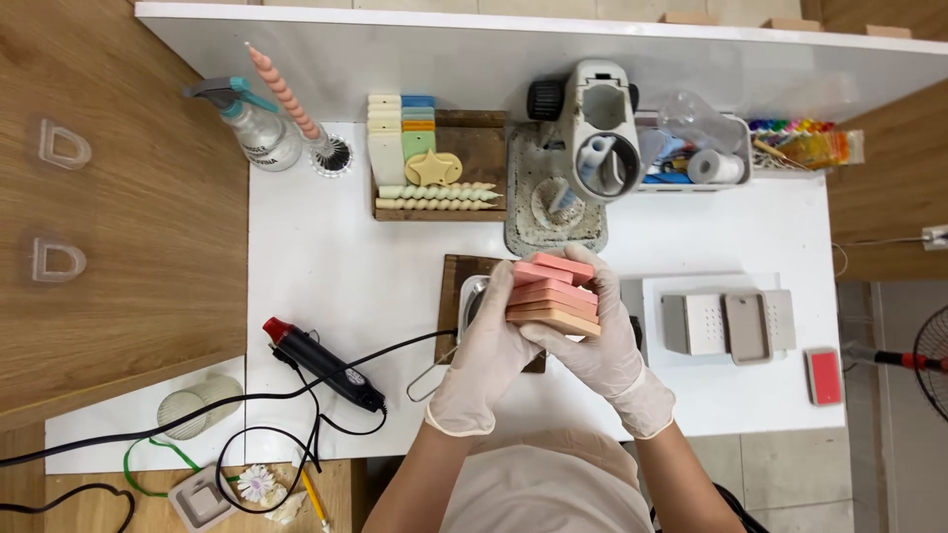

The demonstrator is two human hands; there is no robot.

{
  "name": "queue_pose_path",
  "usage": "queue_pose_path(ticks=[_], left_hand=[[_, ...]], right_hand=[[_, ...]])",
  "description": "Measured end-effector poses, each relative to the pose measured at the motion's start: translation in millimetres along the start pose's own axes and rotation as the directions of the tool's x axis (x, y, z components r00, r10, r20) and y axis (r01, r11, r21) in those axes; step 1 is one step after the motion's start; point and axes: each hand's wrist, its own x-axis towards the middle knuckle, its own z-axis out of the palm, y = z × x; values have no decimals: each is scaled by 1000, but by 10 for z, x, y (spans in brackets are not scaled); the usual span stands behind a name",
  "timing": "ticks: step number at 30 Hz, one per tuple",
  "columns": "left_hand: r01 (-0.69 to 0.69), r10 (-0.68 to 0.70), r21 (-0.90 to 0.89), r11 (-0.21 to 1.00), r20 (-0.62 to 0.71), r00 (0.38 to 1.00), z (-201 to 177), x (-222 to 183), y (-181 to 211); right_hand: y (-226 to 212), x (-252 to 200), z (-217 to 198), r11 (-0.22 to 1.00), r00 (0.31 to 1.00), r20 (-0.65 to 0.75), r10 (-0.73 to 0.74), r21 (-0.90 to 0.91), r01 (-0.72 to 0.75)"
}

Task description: Organizing and sorting various colored wax melts and slabs on a production workbench.

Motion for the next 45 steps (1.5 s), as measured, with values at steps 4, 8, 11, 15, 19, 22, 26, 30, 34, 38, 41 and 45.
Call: queue_pose_path(ticks=[4,8,11,15,19,22,26,30,34,38,41,45], left_hand=[[-33,33,25,999,-24,999,-225,272,108],[-56,57,-26,998,17,998,-388,545,255],[-87,99,176,980,-62,993,-320,648,552],[-130,470,955,268,-12,883,-938,1221,866],[250,525,722,-646,182,831,-726,1513,1450],[122,400,607,-785,346,849,-958,1940,1597],[95,334,414,-905,557,760,-1514,2512,1593],[-13,203,373,-928,535,820,-1205,2350,1787],[-121,140,342,-932,647,749,-1248,2229,1778],[-62,156,307,-950,637,755,-1128,1882,1748],[-39,340,558,-829,558,757,-824,1306,1768],[112,509,797,-593,264,820,-919,742,1627]], right_hand=[[107,242,47,993,1000,12,16,-117,-14],[408,543,69,969,997,66,-43,-241,58],[509,880,153,998,996,64,54,-35,-52],[696,1332,255,977,993,-20,113,184,-107],[956,1672,249,976,982,-66,179,137,-168],[1127,1805,227,993,992,-89,93,79,-86],[1342,1867,237,995,997,-10,82,56,-81],[1498,1970,272,995,997,-12,80,69,-79],[1581,2184,313,993,996,-19,91,71,-90],[1756,2417,367,988,996,22,85,129,-88],[1952,2601,456,979,993,52,104,169,-111],[2188,2766,590,960,969,157,189,177,-216]])
